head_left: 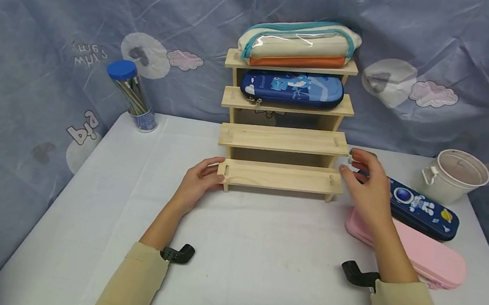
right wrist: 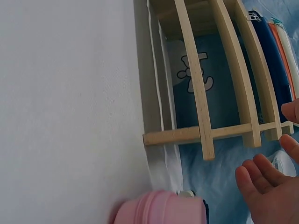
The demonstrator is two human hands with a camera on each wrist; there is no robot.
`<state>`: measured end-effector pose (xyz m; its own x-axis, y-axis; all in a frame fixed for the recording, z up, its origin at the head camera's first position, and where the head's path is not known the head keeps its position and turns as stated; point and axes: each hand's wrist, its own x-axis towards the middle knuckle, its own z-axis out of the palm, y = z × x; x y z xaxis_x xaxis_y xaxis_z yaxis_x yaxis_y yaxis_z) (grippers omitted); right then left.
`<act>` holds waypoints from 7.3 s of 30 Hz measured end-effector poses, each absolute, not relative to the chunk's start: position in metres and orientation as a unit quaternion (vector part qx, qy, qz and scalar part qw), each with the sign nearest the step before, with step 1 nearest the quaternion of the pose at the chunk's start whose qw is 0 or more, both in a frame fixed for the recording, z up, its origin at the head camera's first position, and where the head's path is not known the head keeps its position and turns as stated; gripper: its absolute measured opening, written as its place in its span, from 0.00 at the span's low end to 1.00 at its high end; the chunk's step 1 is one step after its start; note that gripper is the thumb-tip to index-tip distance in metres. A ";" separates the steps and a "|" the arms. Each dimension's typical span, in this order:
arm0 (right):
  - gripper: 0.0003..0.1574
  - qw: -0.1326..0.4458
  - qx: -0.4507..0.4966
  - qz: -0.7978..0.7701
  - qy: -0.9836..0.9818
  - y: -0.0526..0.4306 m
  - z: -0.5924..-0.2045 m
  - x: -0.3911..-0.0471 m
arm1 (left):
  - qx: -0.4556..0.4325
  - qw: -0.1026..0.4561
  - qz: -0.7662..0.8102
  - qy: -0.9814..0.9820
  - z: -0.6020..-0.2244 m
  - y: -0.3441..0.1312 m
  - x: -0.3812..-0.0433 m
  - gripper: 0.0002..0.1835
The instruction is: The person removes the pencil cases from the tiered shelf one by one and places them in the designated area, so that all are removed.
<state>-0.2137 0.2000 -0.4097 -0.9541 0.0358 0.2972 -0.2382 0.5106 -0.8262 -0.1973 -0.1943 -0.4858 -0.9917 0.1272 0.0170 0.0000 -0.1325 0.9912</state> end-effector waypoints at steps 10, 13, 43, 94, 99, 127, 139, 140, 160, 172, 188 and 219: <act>0.32 0.162 0.038 0.532 -0.830 0.183 -0.413 -0.229 | 0.049 0.028 0.750 0.659 -0.487 -0.192 -0.198 0.27; 0.32 0.173 0.030 0.548 -0.817 0.179 -0.416 -0.232 | 0.050 0.023 0.749 0.660 -0.489 -0.193 -0.197 0.27; 0.34 0.175 -0.018 0.576 -0.798 0.159 -0.438 -0.247 | 0.051 0.045 0.752 0.656 -0.466 -0.189 -0.189 0.28; 0.35 0.149 -0.068 0.605 -0.780 0.148 -0.437 -0.246 | 0.172 -0.303 0.411 0.842 -0.396 -0.199 -0.218 0.19; 0.36 0.149 -0.074 0.600 -0.782 0.150 -0.436 -0.244 | 0.178 -0.303 0.395 0.849 -0.374 -0.191 -0.236 0.20; 0.33 0.170 -0.066 0.607 -0.774 0.155 -0.440 -0.247 | 0.150 -0.205 0.350 0.902 -0.317 -0.162 -0.290 0.24; 0.35 0.170 -0.073 0.595 -0.782 0.155 -0.446 -0.244 | 0.107 -0.137 0.287 0.942 -0.318 -0.151 -0.298 0.33; 0.35 0.172 -0.072 0.595 -0.782 0.154 -0.446 -0.244 | 0.108 -0.136 0.282 0.944 -0.319 -0.151 -0.298 0.34; 0.35 0.177 -0.071 0.579 -0.793 0.154 -0.443 -0.243 | 0.160 -0.197 0.361 0.897 -0.333 -0.170 -0.287 0.28; 0.36 0.180 -0.069 0.577 -0.794 0.156 -0.441 -0.243 | 0.151 -0.183 0.504 0.830 -0.340 -0.189 -0.270 0.28; 0.36 0.182 -0.068 0.576 -0.794 0.153 -0.445 -0.244 | 0.147 -0.191 0.514 0.823 -0.316 -0.197 -0.224 0.23; 0.36 0.188 -0.062 0.569 -0.798 0.152 -0.446 -0.243 | 0.121 -0.245 0.477 0.836 -0.351 -0.273 -0.190 0.25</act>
<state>-0.2425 0.1523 -0.4461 -0.9215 0.3133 0.2294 -0.1146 0.3450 -0.9316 -0.1902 -0.2734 -0.3507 -0.8506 -0.0312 0.5248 0.4358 0.5165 0.7371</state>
